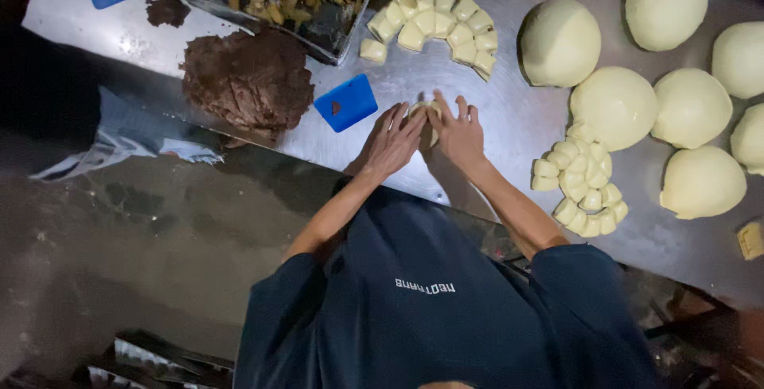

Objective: The person flattens pieces of dough by hand, adds a chocolate-like filling from a metal tray, rolls the dough into small logs, and places them into paper baking molds on a tray.

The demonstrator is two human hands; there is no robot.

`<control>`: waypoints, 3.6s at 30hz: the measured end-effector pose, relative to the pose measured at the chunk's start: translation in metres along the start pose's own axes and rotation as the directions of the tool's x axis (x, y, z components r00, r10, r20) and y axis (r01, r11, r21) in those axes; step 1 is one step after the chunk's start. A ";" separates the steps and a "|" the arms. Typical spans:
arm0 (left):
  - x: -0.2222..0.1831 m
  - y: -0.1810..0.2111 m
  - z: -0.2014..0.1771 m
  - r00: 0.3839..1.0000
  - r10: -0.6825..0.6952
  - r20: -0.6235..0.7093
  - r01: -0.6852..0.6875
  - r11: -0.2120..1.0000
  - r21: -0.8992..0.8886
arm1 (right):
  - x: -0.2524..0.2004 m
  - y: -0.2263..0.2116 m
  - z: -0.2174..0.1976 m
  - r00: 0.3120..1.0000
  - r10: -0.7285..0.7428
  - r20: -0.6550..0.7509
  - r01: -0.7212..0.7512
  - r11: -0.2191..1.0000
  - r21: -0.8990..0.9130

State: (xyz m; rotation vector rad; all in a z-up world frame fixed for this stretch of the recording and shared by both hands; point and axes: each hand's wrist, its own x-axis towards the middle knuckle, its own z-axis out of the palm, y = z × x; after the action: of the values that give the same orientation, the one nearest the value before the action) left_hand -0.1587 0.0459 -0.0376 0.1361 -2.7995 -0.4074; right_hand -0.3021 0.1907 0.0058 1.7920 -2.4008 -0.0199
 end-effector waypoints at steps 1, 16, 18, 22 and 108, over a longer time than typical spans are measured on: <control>-0.001 -0.002 0.005 1.000 -0.005 0.026 0.005 1.000 0.018 | -0.006 -0.004 0.000 1.000 -0.023 0.017 0.023 0.999 -0.041; -0.007 -0.012 0.008 0.973 0.156 0.170 -0.151 0.988 -0.040 | -0.030 0.006 0.004 0.997 0.053 0.051 -0.071 0.880 0.470; -0.017 -0.010 0.020 0.953 0.254 0.163 -0.259 0.966 0.009 | -0.039 0.001 -0.002 0.998 0.066 -0.017 -0.043 0.803 0.594; -0.005 0.000 0.018 0.998 -0.021 -0.062 -0.002 0.932 -0.362 | -0.050 -0.006 0.009 0.982 0.159 -0.105 -0.038 0.702 0.711; 0.027 -0.012 0.020 0.908 -0.370 0.193 0.366 0.480 -0.798 | 0.003 -0.005 -0.004 0.829 0.436 0.351 -0.517 0.356 0.778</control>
State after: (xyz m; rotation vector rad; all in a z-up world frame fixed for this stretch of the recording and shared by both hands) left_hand -0.1899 0.0355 -0.0513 0.5205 -2.2232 -1.7675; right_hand -0.2978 0.1868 0.0097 1.1207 -3.1834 1.4489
